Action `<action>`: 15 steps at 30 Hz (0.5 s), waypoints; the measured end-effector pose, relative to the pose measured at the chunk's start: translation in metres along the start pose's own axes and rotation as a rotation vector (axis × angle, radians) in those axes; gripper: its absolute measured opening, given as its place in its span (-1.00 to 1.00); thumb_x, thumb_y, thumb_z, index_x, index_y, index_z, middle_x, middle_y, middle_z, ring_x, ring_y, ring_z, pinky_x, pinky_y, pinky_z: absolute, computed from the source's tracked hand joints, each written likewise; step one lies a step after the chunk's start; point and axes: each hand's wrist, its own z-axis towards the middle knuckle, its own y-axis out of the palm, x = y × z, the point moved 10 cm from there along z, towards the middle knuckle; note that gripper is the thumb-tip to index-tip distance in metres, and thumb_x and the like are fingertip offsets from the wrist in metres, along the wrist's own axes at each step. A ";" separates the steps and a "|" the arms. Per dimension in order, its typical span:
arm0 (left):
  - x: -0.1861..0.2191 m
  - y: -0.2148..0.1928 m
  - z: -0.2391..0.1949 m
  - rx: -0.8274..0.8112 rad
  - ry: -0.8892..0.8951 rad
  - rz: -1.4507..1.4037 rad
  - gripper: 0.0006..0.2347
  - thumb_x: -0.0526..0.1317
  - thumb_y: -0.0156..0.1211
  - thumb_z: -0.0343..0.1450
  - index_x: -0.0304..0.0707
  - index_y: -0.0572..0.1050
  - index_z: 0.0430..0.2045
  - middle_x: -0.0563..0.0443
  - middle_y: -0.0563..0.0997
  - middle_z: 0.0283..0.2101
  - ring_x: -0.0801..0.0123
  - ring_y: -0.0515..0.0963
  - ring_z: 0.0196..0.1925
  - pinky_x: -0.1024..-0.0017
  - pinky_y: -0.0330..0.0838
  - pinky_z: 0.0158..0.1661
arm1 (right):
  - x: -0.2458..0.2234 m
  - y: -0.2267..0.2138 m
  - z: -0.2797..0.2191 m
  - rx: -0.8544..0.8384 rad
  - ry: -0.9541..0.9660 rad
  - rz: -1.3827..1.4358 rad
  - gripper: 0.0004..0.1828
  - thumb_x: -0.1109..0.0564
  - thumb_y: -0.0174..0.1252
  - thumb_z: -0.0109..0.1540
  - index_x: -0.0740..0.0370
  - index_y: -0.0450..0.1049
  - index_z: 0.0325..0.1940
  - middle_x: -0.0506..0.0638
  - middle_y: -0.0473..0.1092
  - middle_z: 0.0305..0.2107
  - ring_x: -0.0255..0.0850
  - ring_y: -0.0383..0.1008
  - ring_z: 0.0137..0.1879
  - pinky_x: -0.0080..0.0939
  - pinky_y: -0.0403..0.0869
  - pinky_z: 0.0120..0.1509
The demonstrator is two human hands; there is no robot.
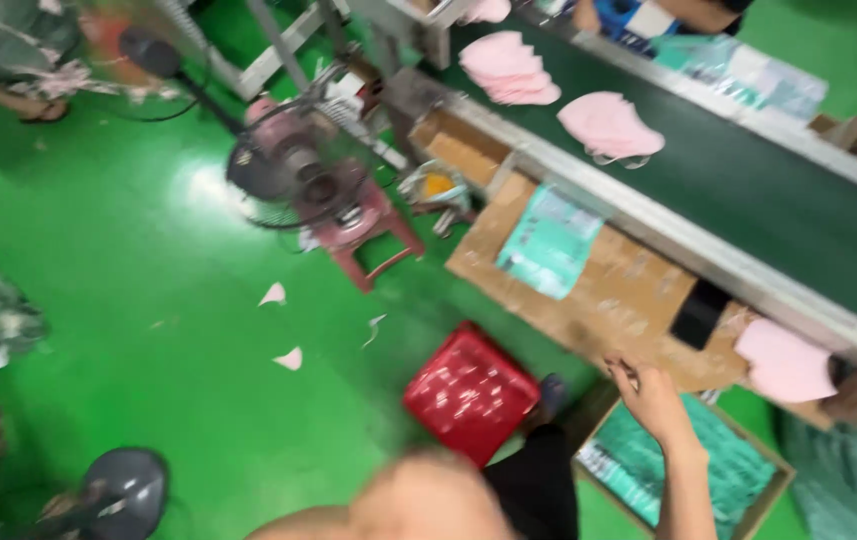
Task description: The person picks pink face masks from a conveyor belt, folds them, and places them into teal packaging pouches. The sealed pouches are then set aside on the conveyor. The process is repeated continuously throughout the clip.
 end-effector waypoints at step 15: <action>-0.348 0.340 -0.206 -1.066 -0.509 0.127 -0.60 -0.23 0.38 0.29 -0.37 0.45 -0.03 -0.24 0.54 -0.10 -0.06 0.55 -0.04 0.10 0.40 -0.04 | 0.129 -0.104 0.445 0.409 -0.153 -0.326 -0.16 -0.24 0.44 0.10 0.50 0.40 0.16 0.44 0.42 -0.01 0.32 0.45 0.06 0.22 0.43 0.05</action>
